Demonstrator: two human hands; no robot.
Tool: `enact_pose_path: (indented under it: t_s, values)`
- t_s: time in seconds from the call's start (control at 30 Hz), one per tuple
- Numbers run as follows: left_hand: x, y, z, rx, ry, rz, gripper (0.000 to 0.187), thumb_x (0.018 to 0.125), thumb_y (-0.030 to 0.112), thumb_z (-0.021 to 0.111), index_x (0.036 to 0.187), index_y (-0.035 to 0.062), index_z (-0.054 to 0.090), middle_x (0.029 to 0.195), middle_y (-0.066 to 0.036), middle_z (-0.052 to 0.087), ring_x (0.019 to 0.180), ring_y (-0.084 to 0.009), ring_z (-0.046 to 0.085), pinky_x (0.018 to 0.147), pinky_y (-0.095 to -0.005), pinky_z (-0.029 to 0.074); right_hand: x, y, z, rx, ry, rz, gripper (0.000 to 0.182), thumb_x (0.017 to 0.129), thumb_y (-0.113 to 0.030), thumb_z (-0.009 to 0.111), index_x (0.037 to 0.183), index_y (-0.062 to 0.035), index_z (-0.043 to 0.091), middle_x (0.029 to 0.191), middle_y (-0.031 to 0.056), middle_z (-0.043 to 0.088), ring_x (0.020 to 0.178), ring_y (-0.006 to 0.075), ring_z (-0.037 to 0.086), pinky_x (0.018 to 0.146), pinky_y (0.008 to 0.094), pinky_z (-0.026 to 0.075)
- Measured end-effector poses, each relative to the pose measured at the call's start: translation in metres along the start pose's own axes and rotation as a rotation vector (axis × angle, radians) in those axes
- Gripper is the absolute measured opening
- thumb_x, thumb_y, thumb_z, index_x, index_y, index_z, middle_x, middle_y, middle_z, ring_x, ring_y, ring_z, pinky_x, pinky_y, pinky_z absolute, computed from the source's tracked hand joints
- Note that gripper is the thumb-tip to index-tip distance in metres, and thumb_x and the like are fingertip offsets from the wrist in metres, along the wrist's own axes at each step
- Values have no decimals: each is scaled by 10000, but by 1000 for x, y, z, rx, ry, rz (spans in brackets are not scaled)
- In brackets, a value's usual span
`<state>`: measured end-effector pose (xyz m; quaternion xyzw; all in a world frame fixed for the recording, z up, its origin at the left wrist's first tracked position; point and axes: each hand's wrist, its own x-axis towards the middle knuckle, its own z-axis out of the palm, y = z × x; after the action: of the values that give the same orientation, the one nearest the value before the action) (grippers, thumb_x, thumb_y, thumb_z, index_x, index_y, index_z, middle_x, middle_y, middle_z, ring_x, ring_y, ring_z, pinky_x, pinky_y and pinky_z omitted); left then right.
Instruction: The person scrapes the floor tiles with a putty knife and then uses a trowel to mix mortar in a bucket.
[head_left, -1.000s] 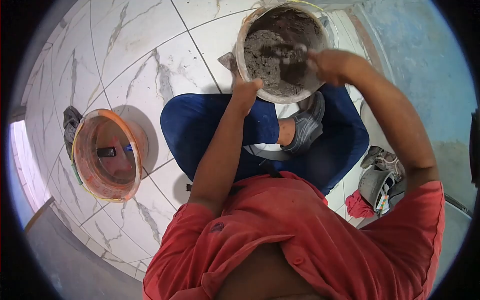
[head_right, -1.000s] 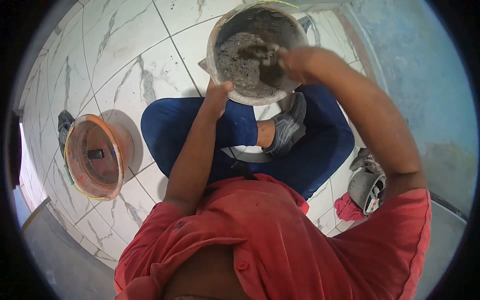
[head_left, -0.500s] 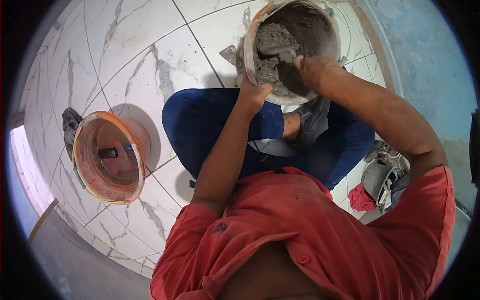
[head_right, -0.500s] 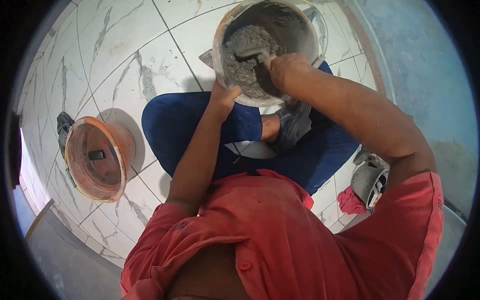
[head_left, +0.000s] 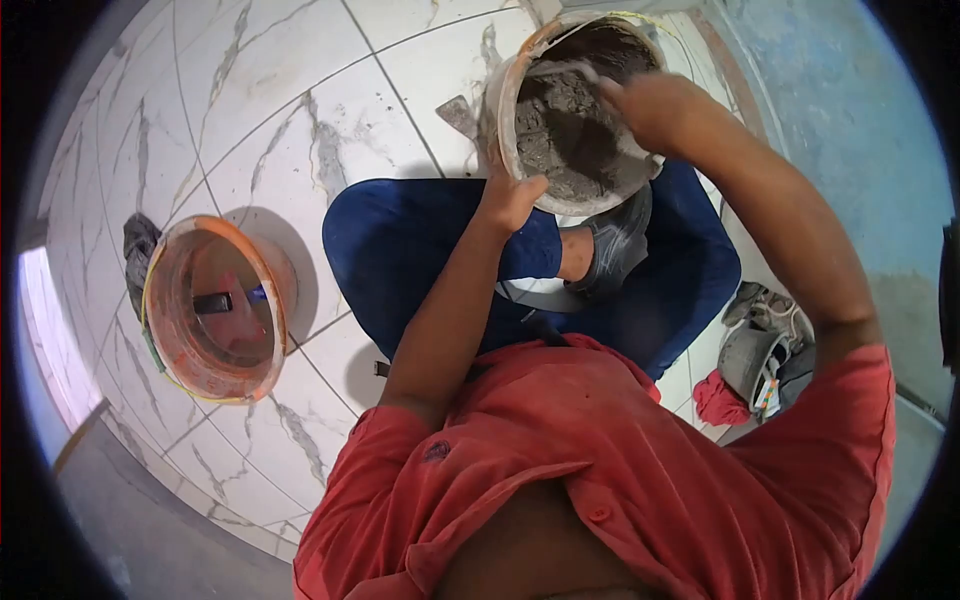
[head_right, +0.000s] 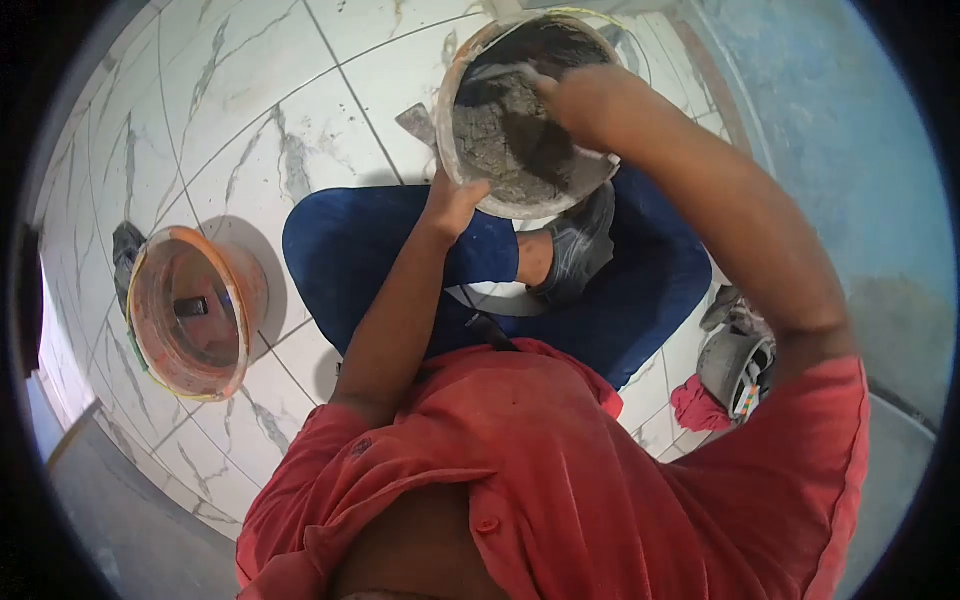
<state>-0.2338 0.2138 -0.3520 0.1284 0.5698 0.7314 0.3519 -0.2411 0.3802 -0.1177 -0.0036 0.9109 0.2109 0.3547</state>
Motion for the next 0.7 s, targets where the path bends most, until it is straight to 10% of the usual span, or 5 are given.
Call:
enact_pose_path:
  t_s: [0.17, 0.4, 0.7]
  values:
    - [-4, -9, -4, -69, -23, 3, 878, 711, 109, 671, 1460, -54, 243, 1396, -250, 401, 1289, -357, 406, 1128, -371, 288, 34, -27, 24, 35, 195, -72, 386, 951, -218, 515, 1284, -26, 486, 848, 171, 697, 832, 341, 699, 717, 430, 559]
    - [2, -11, -1, 57, 20, 60, 847, 697, 88, 687, 1428, -64, 287, 1384, -257, 410, 1301, -357, 391, 1126, -374, 291, 16, -56, 34, -25, -164, 8, 526, 883, -130, 625, 1355, 16, 446, 1150, 163, 684, 1033, 302, 688, 767, 386, 595]
    - [-6, -2, 11, -173, 15, 115, 822, 690, 14, 652, 1426, -56, 295, 1359, -192, 421, 1230, -271, 451, 1066, -353, 365, -16, -62, 65, -70, -172, -50, 497, 917, -131, 529, 1375, 22, 413, 1150, 160, 667, 1038, 286, 676, 819, 395, 554]
